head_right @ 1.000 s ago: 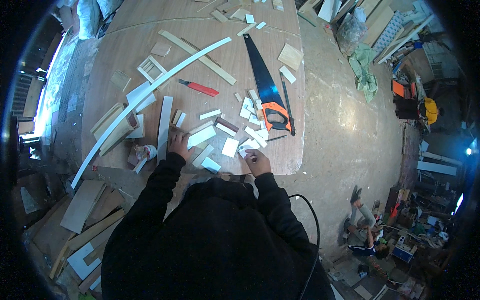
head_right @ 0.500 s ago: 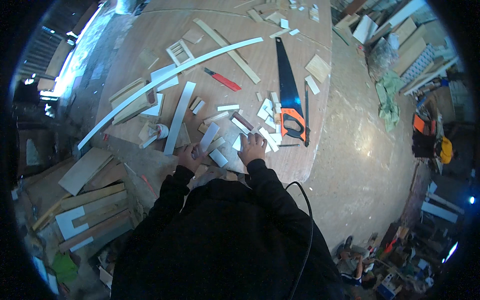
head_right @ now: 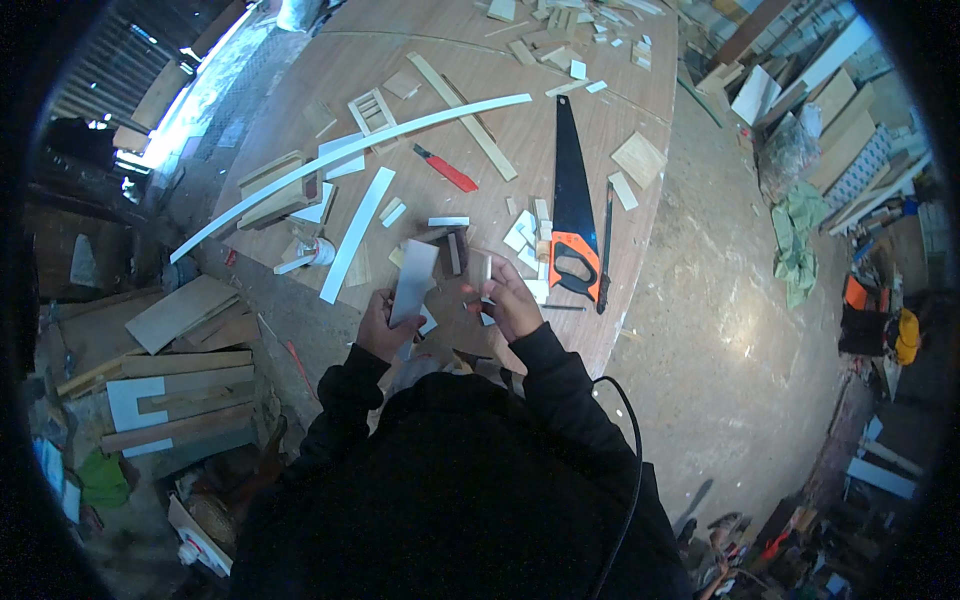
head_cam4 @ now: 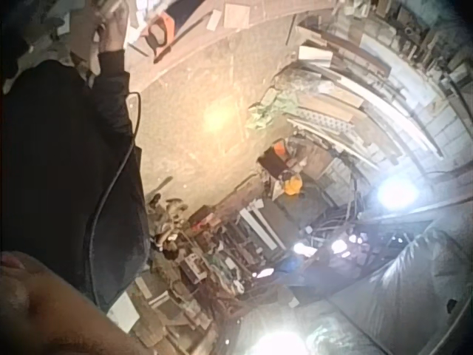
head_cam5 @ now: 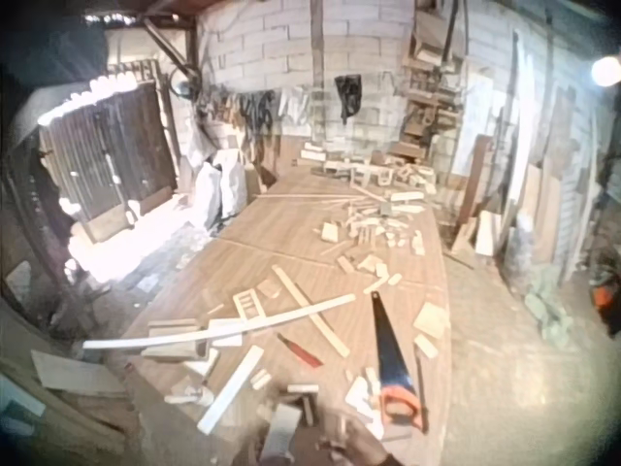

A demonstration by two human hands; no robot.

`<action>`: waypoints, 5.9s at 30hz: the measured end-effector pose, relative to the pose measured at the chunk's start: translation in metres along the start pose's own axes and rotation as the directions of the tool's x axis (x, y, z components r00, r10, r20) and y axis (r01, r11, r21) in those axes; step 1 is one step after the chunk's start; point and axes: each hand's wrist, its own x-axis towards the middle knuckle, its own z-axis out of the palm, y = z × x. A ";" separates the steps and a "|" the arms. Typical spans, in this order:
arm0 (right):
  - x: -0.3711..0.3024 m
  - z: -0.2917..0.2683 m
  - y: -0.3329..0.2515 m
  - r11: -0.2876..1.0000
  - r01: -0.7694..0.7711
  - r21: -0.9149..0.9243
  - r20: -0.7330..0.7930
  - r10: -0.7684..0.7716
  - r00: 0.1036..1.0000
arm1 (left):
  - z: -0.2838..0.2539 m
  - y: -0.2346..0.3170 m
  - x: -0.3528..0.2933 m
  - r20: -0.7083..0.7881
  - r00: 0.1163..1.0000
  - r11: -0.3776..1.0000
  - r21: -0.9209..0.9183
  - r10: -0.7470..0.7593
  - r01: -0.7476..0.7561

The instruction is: The person sands small wooden pieces with sandpaper, applies glue to the pieces using a stick, and presses them together to assemble a block. The person then sands the assembled wooden piece with sandpaper.

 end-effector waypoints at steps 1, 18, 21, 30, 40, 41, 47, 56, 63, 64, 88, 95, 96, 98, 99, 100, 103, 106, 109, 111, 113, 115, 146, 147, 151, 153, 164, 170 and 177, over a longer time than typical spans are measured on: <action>-0.002 0.002 -0.007 0.968 0.071 -0.241 -0.007 -0.075 0.997 | 0.007 0.005 -0.001 -0.015 1.000 1.000 0.005 0.008 -0.008; -0.007 -0.102 -0.013 0.547 0.085 -0.833 -0.173 -0.402 0.899 | 0.019 -0.155 -0.006 -0.053 0.977 0.871 0.445 -0.206 0.208; -0.018 -0.137 0.004 0.333 -0.056 -0.941 -0.206 -0.437 0.875 | 0.026 -0.172 -0.007 -0.054 0.970 0.809 0.542 -0.238 0.229; -0.023 -0.119 0.022 0.294 0.031 -0.955 -0.056 -0.283 0.958 | 0.043 -0.198 0.010 -0.170 0.939 0.926 0.186 -0.299 0.328; -0.017 -0.052 -0.001 -0.080 0.310 -0.947 0.318 -0.108 0.942 | 0.073 -0.047 0.008 0.252 0.878 0.863 -0.208 -0.407 0.460; -0.015 -0.048 0.000 -0.084 0.322 -0.943 0.329 -0.089 0.940 | 0.074 -0.048 0.008 0.252 0.877 0.863 -0.206 -0.408 0.461; -0.012 -0.039 0.011 -0.072 0.339 -0.938 0.346 -0.137 0.928 | 0.077 -0.058 0.006 0.063 0.911 0.892 -0.183 -0.409 0.413; -0.012 -0.052 -0.001 0.001 0.335 -0.942 0.335 -0.004 0.942 | 0.071 -0.060 0.014 0.083 0.912 0.915 -0.015 -0.401 0.404; 0.020 -0.094 0.005 0.024 0.387 -0.922 0.369 -0.250 0.895 | 0.068 -0.092 0.010 0.058 0.927 0.891 -0.257 -0.371 0.373; 0.030 -0.104 0.001 0.240 0.236 -0.941 0.163 -0.289 0.943 | 0.067 -0.093 0.010 0.037 0.925 0.862 -0.350 -0.379 0.367; 0.044 -0.148 -0.007 0.779 -0.129 -0.614 -0.359 -0.131 0.924 | 0.061 -0.096 0.013 -0.066 0.951 0.879 -0.406 -0.302 0.251; -0.002 -0.065 -0.023 0.433 0.038 -0.901 -0.031 -0.152 0.988 | 0.076 -0.019 0.033 0.011 0.995 0.981 -0.165 -0.101 0.102; -0.009 -0.048 -0.037 0.192 0.023 -0.981 -0.004 -0.141 0.990 | 0.080 -0.001 0.034 0.012 0.993 0.976 -0.184 -0.119 0.119; -0.014 -0.024 -0.050 0.128 0.121 -0.984 0.097 -0.178 0.979 | 0.082 0.005 0.033 0.002 0.995 0.980 -0.173 -0.103 0.101; -0.015 -0.017 -0.053 0.061 0.214 -0.975 0.198 -0.207 0.958 | 0.083 0.008 0.033 -0.008 0.996 0.983 -0.161 -0.089 0.086; -0.016 -0.012 -0.054 0.061 0.213 -0.975 0.196 -0.211 0.958 | 0.083 0.012 0.033 -0.005 0.996 0.983 -0.160 -0.087 0.085; -0.016 -0.005 -0.057 0.020 0.221 -0.975 0.210 -0.239 0.948 | 0.083 0.019 0.032 0.034 0.998 0.991 -0.119 -0.055 0.059; -0.018 -0.003 -0.057 -0.014 0.206 -0.978 0.203 -0.249 0.947 | 0.081 0.019 0.030 0.027 0.997 0.970 -0.233 -0.069 0.074; -0.019 0.000 -0.059 0.008 0.184 -0.983 0.176 -0.240 0.955 | 0.079 0.019 0.027 0.045 0.998 0.972 -0.229 -0.033 0.042; -0.021 0.003 -0.061 -0.022 0.184 -0.983 0.184 -0.225 0.957 | 0.079 0.019 0.026 0.027 0.999 0.975 -0.219 -0.027 0.032; -0.022 0.008 -0.059 -0.033 0.213 -0.977 0.214 -0.265 0.940 | 0.080 0.021 0.023 0.028 0.999 0.974 -0.220 -0.040 0.045; -0.023 0.012 -0.059 -0.048 0.240 -0.970 0.243 -0.307 0.920 | 0.081 0.024 0.022 0.031 0.998 0.974 -0.221 -0.049 0.055; -0.050 0.062 -0.076 -0.113 0.571 -0.813 0.468 -0.710 0.527 | 0.085 0.108 -0.011 -0.087 0.962 0.872 -0.407 0.258 -0.271; -0.052 0.068 -0.077 -0.132 0.568 -0.812 0.470 -0.725 0.503 | 0.083 0.110 -0.013 -0.059 0.962 0.875 -0.405 0.265 -0.266; -0.056 0.085 -0.083 -0.153 0.591 -0.792 0.479 -0.757 0.445 | 0.087 0.117 -0.021 -0.061 0.967 0.809 -0.535 0.249 -0.242; -0.057 0.089 -0.081 -0.160 0.607 -0.778 0.475 -0.783 0.402 | 0.087 0.114 -0.021 -0.078 0.942 0.734 -0.607 0.326 -0.304; -0.062 0.091 -0.079 -0.189 0.630 -0.754 0.496 -0.792 0.356 | 0.084 0.111 -0.022 -0.051 0.909 0.739 -0.564 0.414 -0.369; -0.065 0.093 -0.080 -0.215 0.623 -0.752 0.516 -0.780 0.354 | 0.086 0.114 -0.025 -0.080 0.891 0.709 -0.576 0.447 -0.407; -0.066 0.095 -0.080 -0.212 0.615 -0.760 0.517 -0.770 0.373 | 0.088 0.117 -0.032 -0.105 0.919 0.698 -0.619 0.381 -0.360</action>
